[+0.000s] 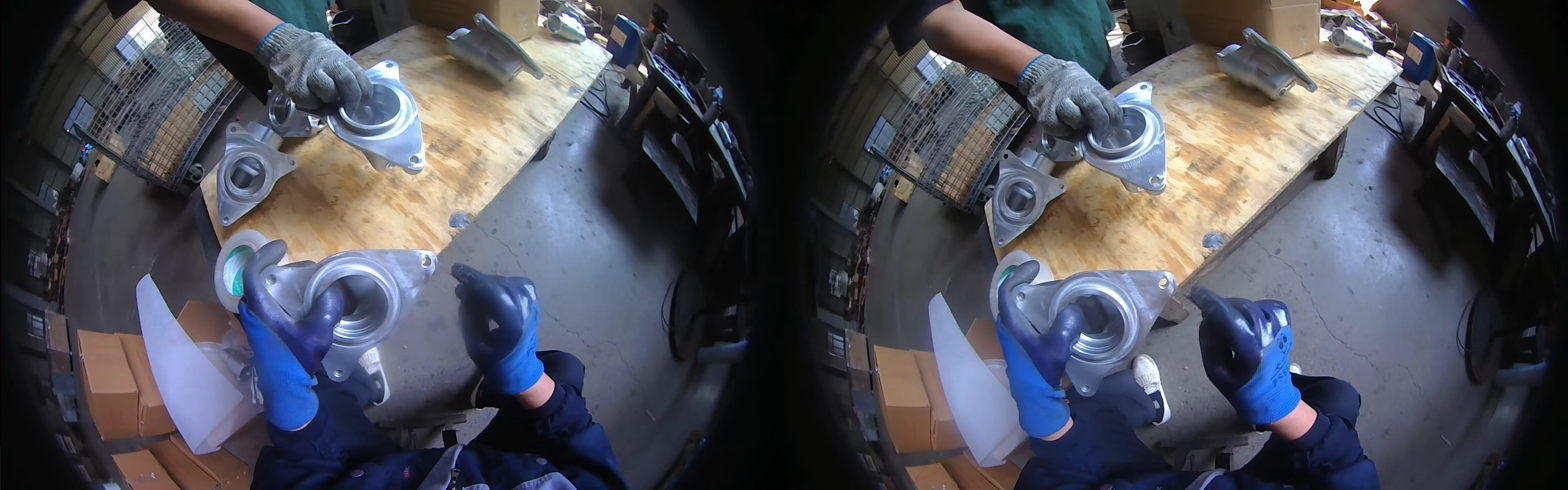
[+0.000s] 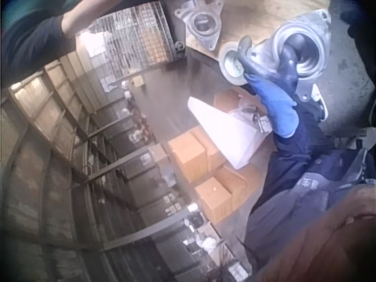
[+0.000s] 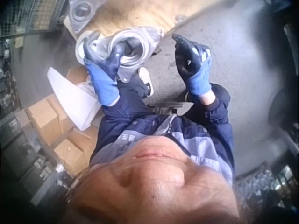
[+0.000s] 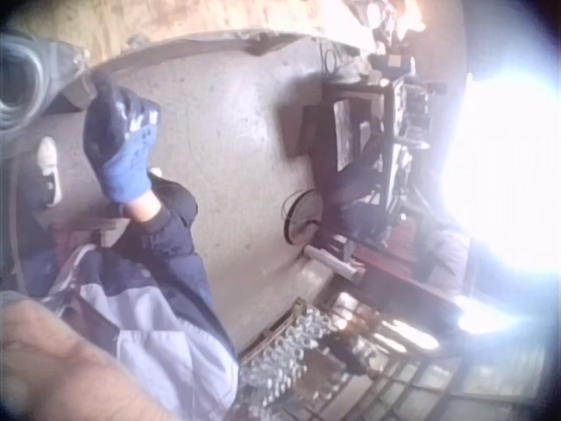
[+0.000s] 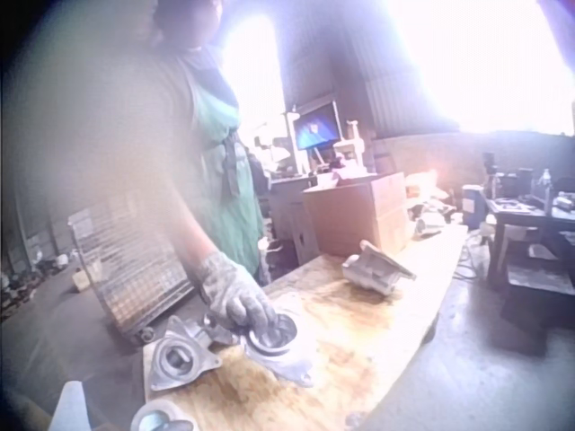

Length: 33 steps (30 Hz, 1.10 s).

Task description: The person walks to a workbench in a warehouse and uses a small metal file to deburr the edges of several cast metal parts. They handle each part one at a time, filing the edges and then placing the finished pieces on the table.

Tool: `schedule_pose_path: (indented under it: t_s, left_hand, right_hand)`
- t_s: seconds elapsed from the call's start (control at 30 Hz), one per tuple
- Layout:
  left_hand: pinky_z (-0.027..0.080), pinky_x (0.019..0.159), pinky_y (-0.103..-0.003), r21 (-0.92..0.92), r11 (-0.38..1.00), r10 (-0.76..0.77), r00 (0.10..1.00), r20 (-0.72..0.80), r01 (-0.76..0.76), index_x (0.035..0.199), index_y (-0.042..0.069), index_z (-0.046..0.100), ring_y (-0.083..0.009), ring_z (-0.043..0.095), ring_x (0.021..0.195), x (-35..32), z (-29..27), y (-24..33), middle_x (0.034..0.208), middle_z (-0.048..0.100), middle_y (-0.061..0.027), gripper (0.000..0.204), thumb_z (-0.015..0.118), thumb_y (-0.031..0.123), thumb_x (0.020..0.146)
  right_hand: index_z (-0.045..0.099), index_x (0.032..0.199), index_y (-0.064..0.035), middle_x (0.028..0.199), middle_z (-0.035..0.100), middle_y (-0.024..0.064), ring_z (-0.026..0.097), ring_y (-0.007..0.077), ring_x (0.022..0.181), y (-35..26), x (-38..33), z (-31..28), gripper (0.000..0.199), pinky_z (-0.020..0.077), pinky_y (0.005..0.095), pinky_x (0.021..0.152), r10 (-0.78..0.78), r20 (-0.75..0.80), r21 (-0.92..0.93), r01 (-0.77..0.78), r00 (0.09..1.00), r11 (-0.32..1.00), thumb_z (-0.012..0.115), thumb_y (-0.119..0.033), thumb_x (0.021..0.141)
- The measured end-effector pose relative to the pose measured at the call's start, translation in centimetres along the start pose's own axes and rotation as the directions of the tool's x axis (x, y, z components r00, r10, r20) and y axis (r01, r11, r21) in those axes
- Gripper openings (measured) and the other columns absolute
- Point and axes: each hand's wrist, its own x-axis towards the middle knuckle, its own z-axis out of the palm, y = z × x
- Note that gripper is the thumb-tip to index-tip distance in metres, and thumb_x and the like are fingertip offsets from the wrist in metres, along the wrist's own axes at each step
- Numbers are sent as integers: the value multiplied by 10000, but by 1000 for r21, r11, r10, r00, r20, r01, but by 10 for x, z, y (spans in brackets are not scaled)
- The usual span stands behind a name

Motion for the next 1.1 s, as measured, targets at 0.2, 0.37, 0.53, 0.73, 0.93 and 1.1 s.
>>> schedule_pose_path:
  t_s: [0.2,0.37,0.53,0.73,0.93,1.1]
  left_hand:
    - [589,882,-402,-123,987,-99,995,20,101,1402,13,473,-262,722,966,-4,3,5,1066,730,-183,714,765,75,753]
    - [586,893,-403,-119,984,-134,991,25,136,1403,-1,466,-262,719,979,-2,1,6,1081,725,-184,726,757,81,743]
    - [584,903,-408,-138,979,-148,989,26,151,1412,-12,453,-263,716,986,-2,2,5,1087,720,-189,744,748,80,735]
    - [580,916,-407,-150,976,-158,987,23,160,1422,-13,444,-261,710,996,-2,3,5,1092,712,-198,762,751,77,730]
    - [576,927,-407,-224,950,-216,976,22,216,1425,-11,445,-267,703,1017,-3,4,8,1114,704,-201,766,753,78,730]
    - [568,940,-408,-104,989,-109,994,8,109,1420,-17,467,-274,698,1036,-3,-1,1,1148,696,-206,753,754,90,732]
  right_hand:
    - [666,1270,-26,909,758,154,719,286,727,4,-1,-5,465,562,363,720,243,-27,313,-223,970,923,614,77,819]
    - [632,1324,-7,937,769,169,740,262,758,2,-5,-9,470,581,351,740,362,75,405,-360,929,840,583,72,863]
    - [610,1368,-4,915,762,168,735,255,755,-1,-3,-12,423,572,351,732,360,97,410,-367,928,835,568,6,947]
    - [608,1375,-2,904,754,173,733,266,759,-5,-2,-14,370,564,359,720,356,83,448,-354,931,821,533,-58,1017]
    - [630,1355,0,900,749,174,750,285,792,1,-3,-12,413,575,376,732,243,39,429,-236,969,872,528,22,956]
    - [671,1323,-17,885,738,160,747,293,790,5,-1,-17,462,579,378,723,232,58,404,-235,971,884,569,59,878]
